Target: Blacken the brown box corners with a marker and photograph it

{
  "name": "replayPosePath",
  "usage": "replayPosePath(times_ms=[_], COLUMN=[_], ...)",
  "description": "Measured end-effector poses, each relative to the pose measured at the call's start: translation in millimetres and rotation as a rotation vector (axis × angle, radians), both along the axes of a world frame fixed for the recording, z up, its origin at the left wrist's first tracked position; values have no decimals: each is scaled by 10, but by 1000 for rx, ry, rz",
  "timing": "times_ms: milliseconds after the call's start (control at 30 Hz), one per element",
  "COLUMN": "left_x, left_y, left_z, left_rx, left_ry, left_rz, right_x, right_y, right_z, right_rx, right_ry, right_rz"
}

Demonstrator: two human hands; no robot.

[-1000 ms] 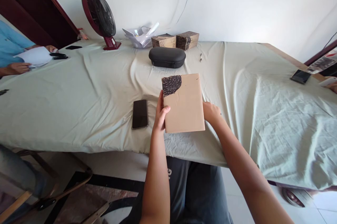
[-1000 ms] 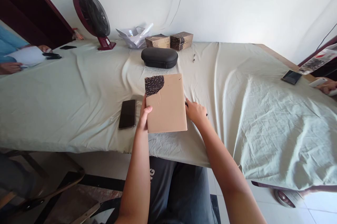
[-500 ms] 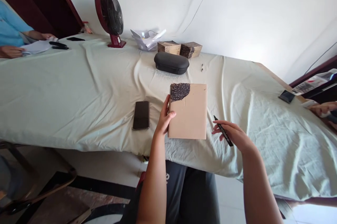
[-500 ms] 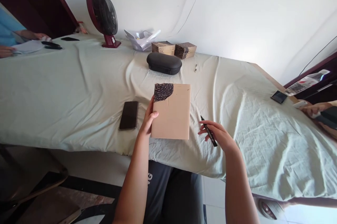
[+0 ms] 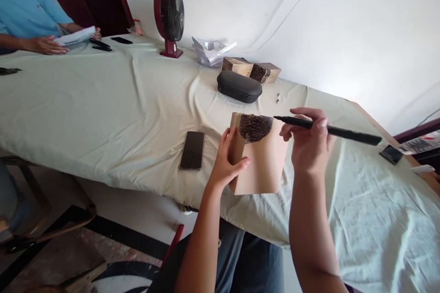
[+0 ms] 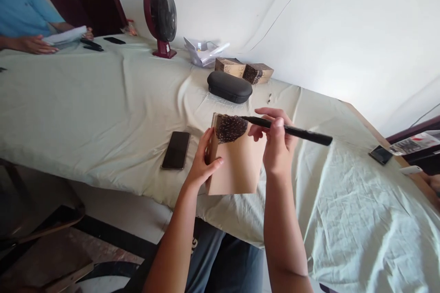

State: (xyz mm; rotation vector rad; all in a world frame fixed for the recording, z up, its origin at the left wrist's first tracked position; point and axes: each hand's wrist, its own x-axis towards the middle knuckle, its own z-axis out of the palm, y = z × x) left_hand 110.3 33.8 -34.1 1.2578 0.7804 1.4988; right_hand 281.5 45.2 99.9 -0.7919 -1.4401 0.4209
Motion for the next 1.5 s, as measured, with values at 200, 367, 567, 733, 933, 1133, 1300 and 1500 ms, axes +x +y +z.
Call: replayPosePath(times_ms=[200, 367, 567, 733, 933, 1133, 1300, 1500], left_x=[-53, -11, 12, 19, 7, 35, 61, 63], left_y=[-239, -269, -290, -294, -282, -300, -308, -315], left_z=[315, 333, 364, 381, 360, 391, 419, 401], left_rx=[167, 172, 167, 159, 183, 172, 192, 231], left_ry=[390, 442, 419, 384, 439, 410, 457, 661], left_rz=[227, 222, 217, 227, 225, 203, 213, 248], right_x=[-224, -222, -225, -259, -282, -236, -181, -111], right_y=[98, 25, -49, -43, -26, -39, -67, -84], right_z=[73, 78, 159, 162, 147, 143, 159, 175], right_rx=[100, 115, 109, 103, 139, 119, 79, 74], right_ry=[-89, -277, -433, -489, -532, -483, -449, -410], right_rz=[38, -46, -85, -106, -114, -124, -150, -162])
